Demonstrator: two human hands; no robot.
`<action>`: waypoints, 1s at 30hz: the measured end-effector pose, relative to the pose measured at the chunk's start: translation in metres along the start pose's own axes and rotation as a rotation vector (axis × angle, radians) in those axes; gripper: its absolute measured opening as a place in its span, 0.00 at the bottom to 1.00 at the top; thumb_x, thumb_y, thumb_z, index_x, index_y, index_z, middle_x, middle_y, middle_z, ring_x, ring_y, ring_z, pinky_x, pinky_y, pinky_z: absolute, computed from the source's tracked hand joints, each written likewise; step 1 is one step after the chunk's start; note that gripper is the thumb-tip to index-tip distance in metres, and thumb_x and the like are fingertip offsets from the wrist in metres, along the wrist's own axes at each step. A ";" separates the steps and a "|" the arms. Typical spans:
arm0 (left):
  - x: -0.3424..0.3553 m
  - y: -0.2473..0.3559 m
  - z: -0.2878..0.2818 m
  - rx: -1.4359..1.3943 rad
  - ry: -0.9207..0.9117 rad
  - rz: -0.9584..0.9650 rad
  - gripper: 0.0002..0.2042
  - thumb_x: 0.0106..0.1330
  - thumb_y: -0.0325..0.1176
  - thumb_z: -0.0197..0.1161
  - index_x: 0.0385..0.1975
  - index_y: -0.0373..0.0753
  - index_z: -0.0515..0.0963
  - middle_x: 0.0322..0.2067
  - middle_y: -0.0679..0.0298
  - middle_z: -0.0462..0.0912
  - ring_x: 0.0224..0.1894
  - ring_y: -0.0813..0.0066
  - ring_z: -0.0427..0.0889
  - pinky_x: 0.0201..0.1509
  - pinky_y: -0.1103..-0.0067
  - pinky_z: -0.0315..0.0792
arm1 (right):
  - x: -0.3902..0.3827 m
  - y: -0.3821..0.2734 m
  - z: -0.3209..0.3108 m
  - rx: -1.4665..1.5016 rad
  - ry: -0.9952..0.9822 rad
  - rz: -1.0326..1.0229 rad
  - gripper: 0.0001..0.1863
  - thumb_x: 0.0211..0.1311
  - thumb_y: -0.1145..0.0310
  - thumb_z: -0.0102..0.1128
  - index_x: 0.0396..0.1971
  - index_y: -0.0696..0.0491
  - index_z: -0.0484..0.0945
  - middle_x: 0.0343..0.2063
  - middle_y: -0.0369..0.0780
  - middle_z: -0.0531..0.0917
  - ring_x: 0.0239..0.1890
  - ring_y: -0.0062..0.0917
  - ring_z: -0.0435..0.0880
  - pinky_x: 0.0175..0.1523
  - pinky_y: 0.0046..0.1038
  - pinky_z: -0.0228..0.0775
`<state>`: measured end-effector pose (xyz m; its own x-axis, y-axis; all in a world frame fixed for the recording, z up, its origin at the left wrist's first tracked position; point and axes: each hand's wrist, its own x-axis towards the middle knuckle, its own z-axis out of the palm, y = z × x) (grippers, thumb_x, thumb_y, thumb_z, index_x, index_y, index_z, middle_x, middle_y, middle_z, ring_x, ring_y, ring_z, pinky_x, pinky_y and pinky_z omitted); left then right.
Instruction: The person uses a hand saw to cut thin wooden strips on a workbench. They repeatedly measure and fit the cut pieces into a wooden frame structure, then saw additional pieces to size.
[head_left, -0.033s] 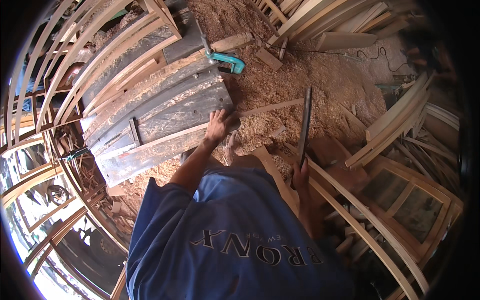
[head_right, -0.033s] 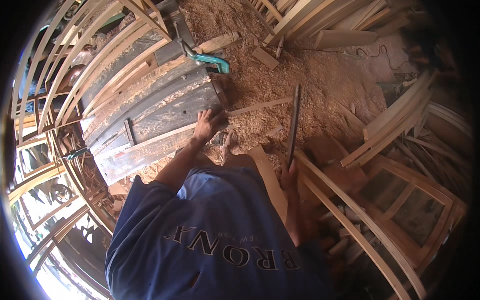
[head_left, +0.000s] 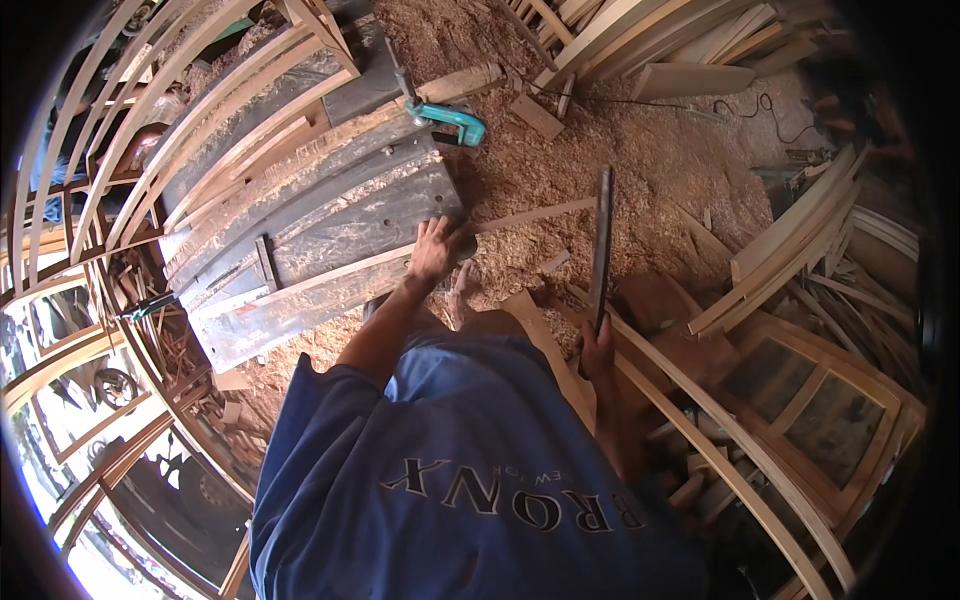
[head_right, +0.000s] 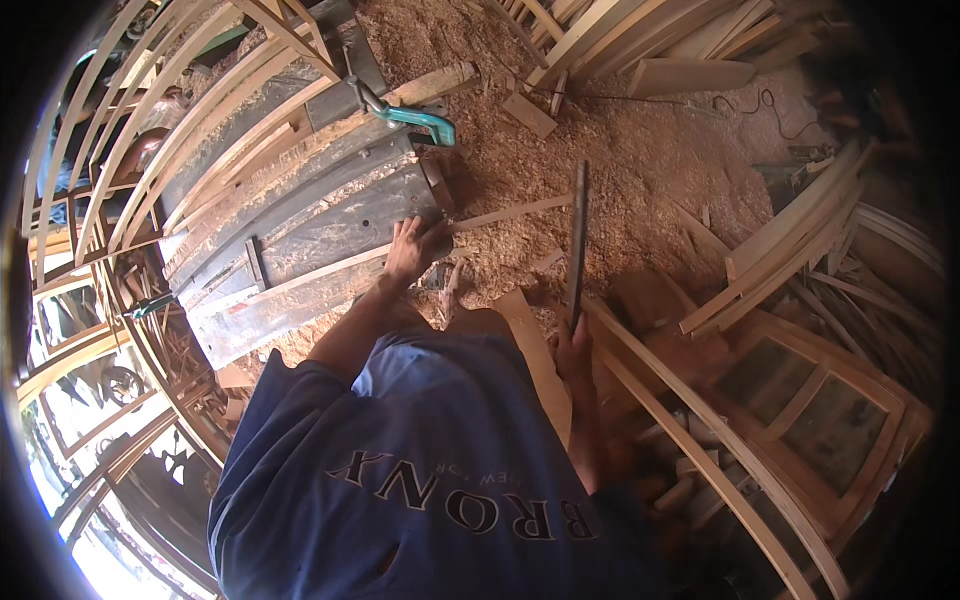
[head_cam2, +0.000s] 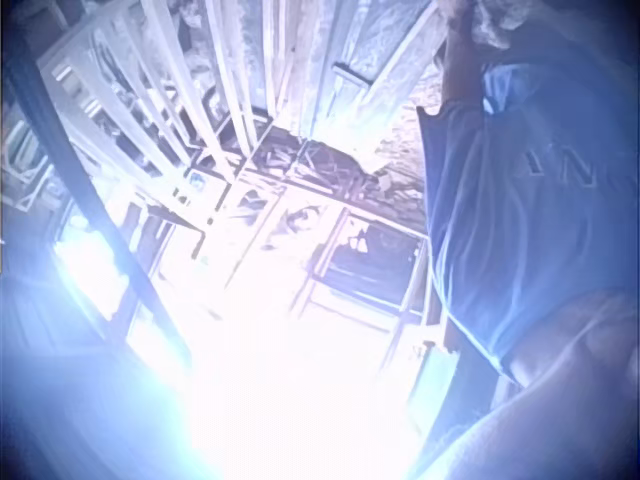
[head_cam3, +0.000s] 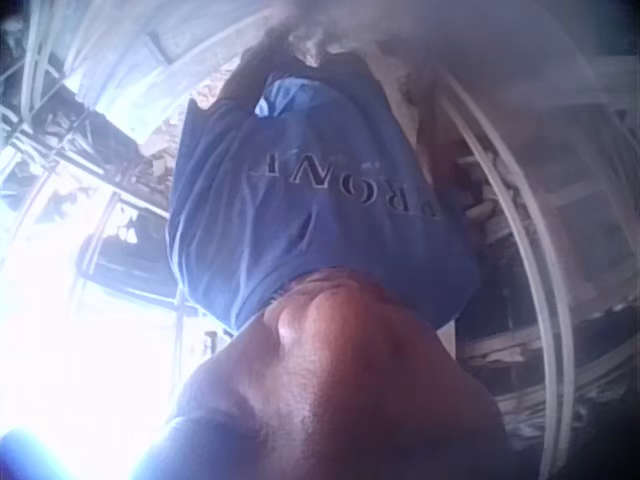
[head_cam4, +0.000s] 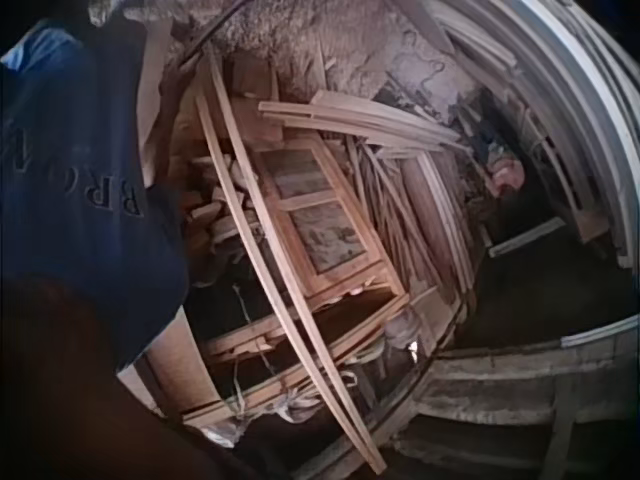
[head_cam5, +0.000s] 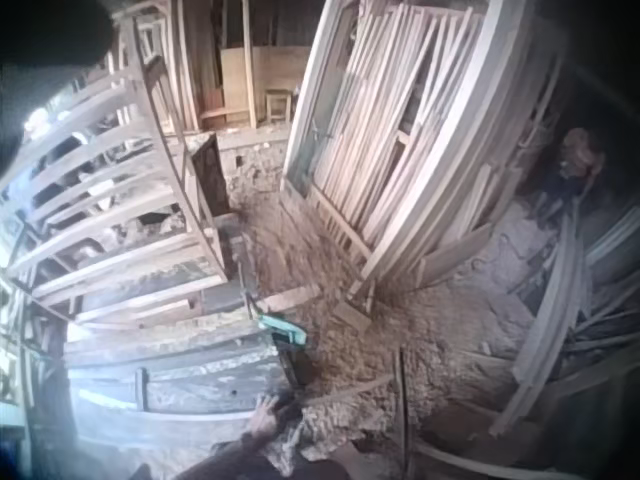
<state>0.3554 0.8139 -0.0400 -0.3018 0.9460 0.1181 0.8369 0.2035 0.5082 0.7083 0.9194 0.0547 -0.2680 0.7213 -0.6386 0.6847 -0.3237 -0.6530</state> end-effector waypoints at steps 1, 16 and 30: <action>0.003 0.001 0.002 -0.008 -0.008 0.001 0.25 0.54 0.31 0.60 0.57 0.48 0.75 0.46 0.56 0.74 0.47 0.56 0.71 0.52 0.62 0.64 | -0.002 -0.014 0.001 -0.068 -0.032 -0.029 0.23 0.72 0.63 0.48 0.60 0.60 0.64 0.27 0.44 0.78 0.26 0.27 0.80 0.30 0.32 0.70; 0.056 0.000 0.020 0.032 0.069 0.115 0.06 0.62 0.36 0.58 0.32 0.47 0.82 0.39 0.64 0.79 0.51 0.66 0.72 0.55 0.62 0.59 | 0.000 -0.119 0.070 -0.384 -0.281 -0.599 0.31 0.71 0.74 0.40 0.72 0.58 0.47 0.66 0.57 0.61 0.67 0.49 0.63 0.69 0.39 0.61; 0.057 0.000 0.020 0.172 -0.090 0.119 0.07 0.61 0.41 0.57 0.26 0.51 0.81 0.27 0.73 0.79 0.46 0.71 0.70 0.54 0.60 0.58 | -0.005 -0.123 0.079 -0.529 -0.266 -0.573 0.35 0.68 0.77 0.42 0.73 0.54 0.44 0.50 0.62 0.74 0.51 0.55 0.77 0.55 0.46 0.69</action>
<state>0.3473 0.8725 -0.0509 -0.1608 0.9831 0.0879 0.9321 0.1220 0.3411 0.5718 0.9073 0.1062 -0.7790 0.4963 -0.3832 0.6039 0.4293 -0.6716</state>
